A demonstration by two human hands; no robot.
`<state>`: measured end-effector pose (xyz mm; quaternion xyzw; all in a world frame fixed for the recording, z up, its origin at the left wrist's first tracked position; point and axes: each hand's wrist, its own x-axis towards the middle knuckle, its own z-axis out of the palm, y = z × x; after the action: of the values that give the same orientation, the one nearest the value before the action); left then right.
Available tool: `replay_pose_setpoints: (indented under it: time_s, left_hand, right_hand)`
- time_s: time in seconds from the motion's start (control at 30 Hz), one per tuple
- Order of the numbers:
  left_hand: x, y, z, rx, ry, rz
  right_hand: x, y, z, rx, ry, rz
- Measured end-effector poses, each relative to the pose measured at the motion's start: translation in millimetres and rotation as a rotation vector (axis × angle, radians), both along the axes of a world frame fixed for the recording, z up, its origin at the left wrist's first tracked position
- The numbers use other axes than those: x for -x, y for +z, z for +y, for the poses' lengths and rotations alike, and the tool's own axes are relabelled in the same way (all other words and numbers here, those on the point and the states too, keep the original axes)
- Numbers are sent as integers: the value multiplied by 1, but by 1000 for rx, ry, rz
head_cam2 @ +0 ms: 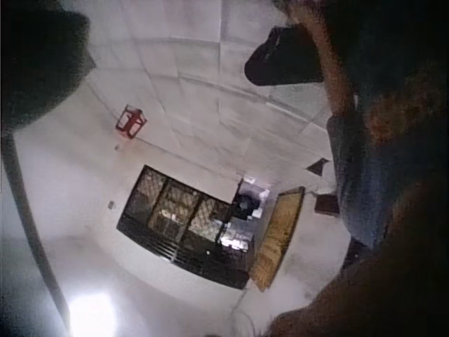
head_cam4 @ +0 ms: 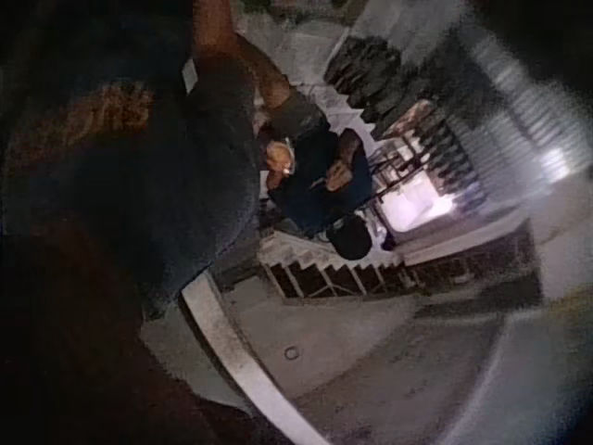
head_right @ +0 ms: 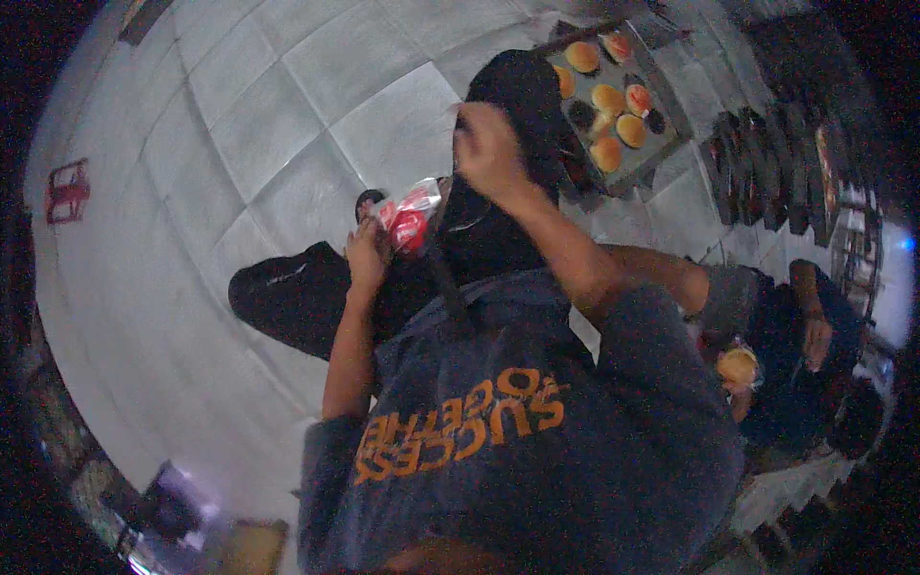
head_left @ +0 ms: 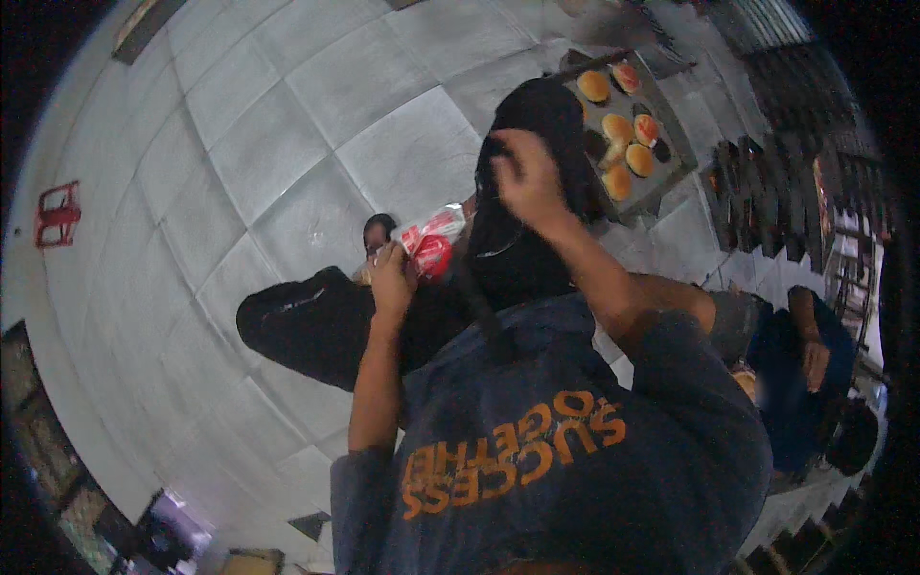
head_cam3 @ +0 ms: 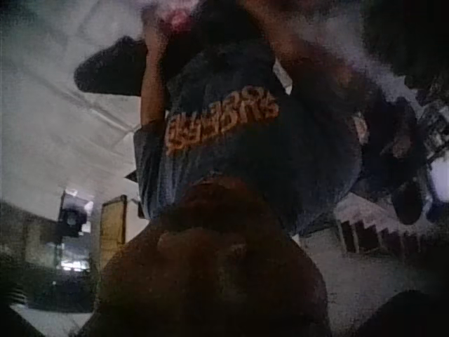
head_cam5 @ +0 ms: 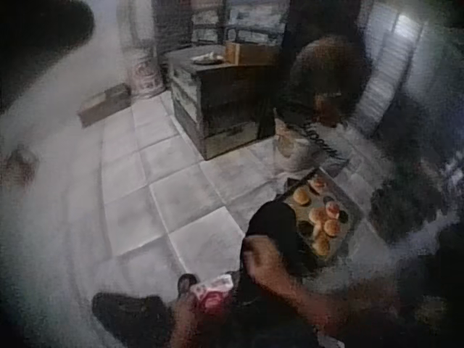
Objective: The person takes burger buns from a tray and places them individually into plastic bags, sealing each bag by hand.
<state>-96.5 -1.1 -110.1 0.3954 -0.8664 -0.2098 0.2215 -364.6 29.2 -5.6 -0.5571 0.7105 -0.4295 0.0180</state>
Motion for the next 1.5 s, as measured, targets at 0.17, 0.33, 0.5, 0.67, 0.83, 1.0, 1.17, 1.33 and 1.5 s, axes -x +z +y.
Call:
replay_pose_setpoints:
  time_s: [0.17,0.33,0.5,0.67,0.83,1.0,1.17,1.33,1.5]
  left_hand:
    - [7,42,3,-332,-13,123]
    - [9,51,0,-964,298,689]
    - [0,46,1,-964,10,-54]
    - [16,71,-18,-328,166,416]
    - [3,78,-47,-1100,185,198]
    - [-13,62,-41,-912,391,454]
    - [11,80,-23,-1098,285,316]
    - [8,79,-14,-1416,584,411]
    - [9,91,-15,-1590,790,736]
  right_hand:
    - [-64,-43,-49,-849,657,248]
    - [-86,-45,-50,-1005,842,-98]
    - [-66,-56,-24,-826,752,-20]
    - [-64,-34,-40,-823,814,-363]
    - [-54,-2,-44,-378,716,-506]
    - [52,18,-24,-127,29,-658]
    - [284,-143,86,-371,-574,-425]
    - [310,-238,175,-413,-751,-852]
    - [312,-244,179,-61,-646,-1270]
